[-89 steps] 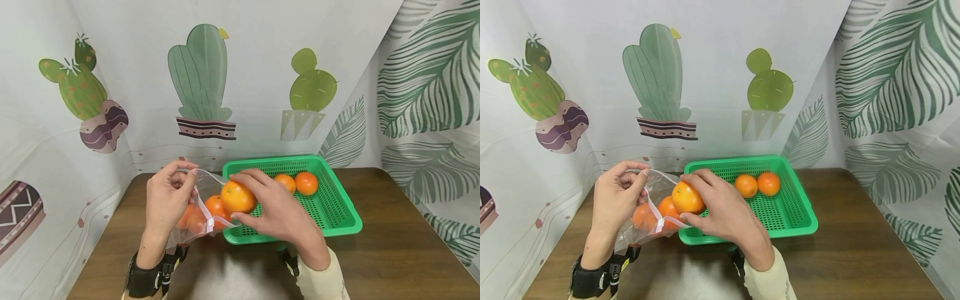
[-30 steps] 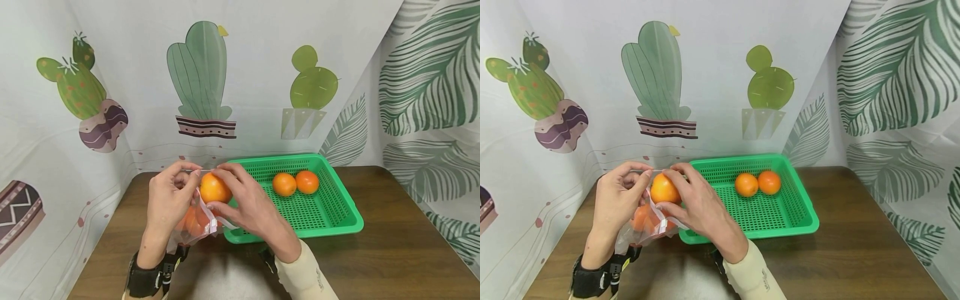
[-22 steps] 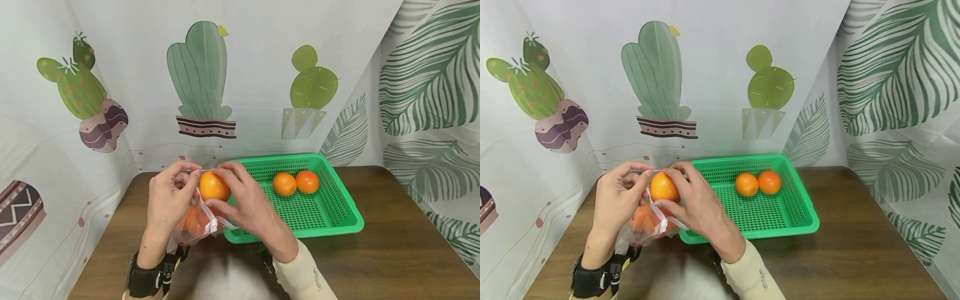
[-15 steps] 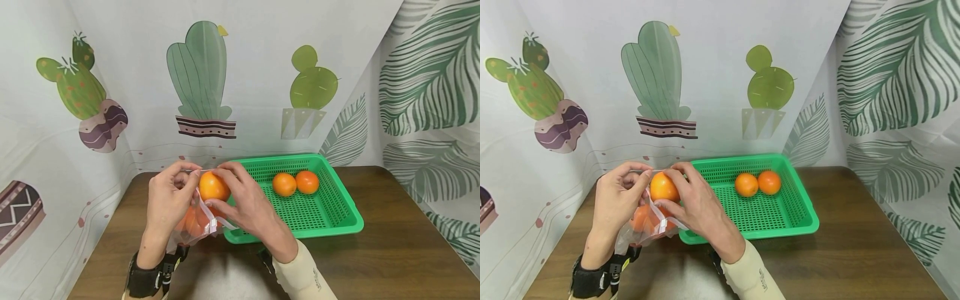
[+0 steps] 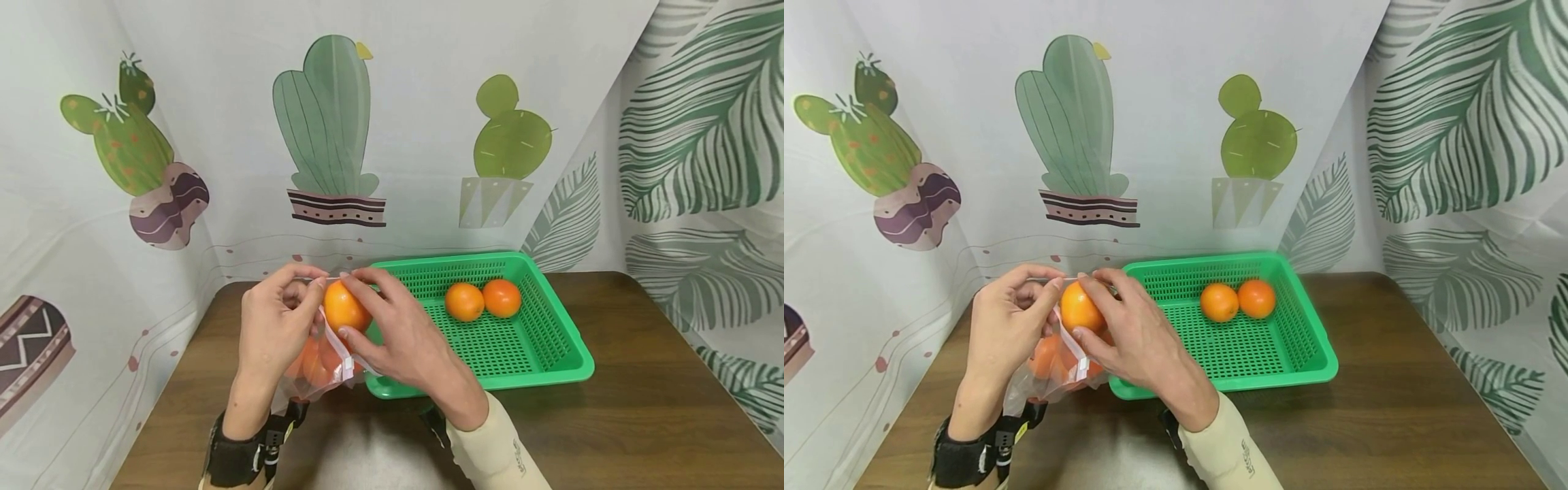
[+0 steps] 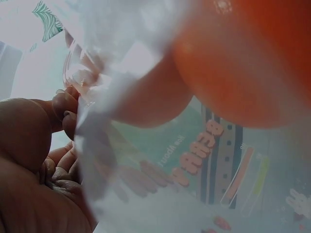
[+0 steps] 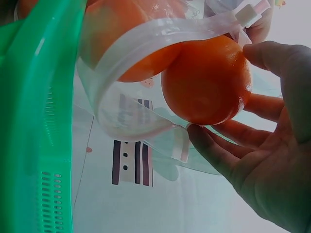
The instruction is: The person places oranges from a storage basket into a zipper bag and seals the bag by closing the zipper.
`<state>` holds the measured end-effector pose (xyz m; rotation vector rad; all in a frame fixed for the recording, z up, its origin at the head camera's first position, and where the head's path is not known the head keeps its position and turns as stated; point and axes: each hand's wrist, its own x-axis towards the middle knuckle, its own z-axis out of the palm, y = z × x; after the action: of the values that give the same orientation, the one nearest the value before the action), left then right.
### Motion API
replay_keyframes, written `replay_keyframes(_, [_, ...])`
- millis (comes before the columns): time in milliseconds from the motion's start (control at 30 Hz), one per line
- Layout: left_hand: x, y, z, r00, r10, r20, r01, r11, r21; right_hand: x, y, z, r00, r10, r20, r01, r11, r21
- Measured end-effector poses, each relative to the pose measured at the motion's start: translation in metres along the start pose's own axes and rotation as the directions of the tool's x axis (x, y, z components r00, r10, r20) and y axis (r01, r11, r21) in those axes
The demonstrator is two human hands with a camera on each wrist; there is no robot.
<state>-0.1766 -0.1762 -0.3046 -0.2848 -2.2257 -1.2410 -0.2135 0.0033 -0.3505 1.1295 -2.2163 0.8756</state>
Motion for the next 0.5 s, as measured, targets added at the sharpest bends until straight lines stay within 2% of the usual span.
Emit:
replay_keyframes(133, [0.001,-0.003,0.0,1.0,-0.005,0.001,0.005,1.0,-0.003,0.0,0.0,0.001,1.0,0.012,-0.012,-0.012,1.0,0.018])
replay_keyframes(367, [0.002,-0.029,0.002,0.999,-0.049,-0.004,0.049,0.999,0.002,0.0,-0.002,0.0,0.999,0.045,-0.007,-0.044,0.998,0.051])
replay_keyframes(500, [0.002,-0.033,0.002,0.999,-0.053,-0.003,0.053,0.999,0.004,0.001,-0.001,-0.001,0.999,0.038,-0.014,-0.037,0.998,0.05])
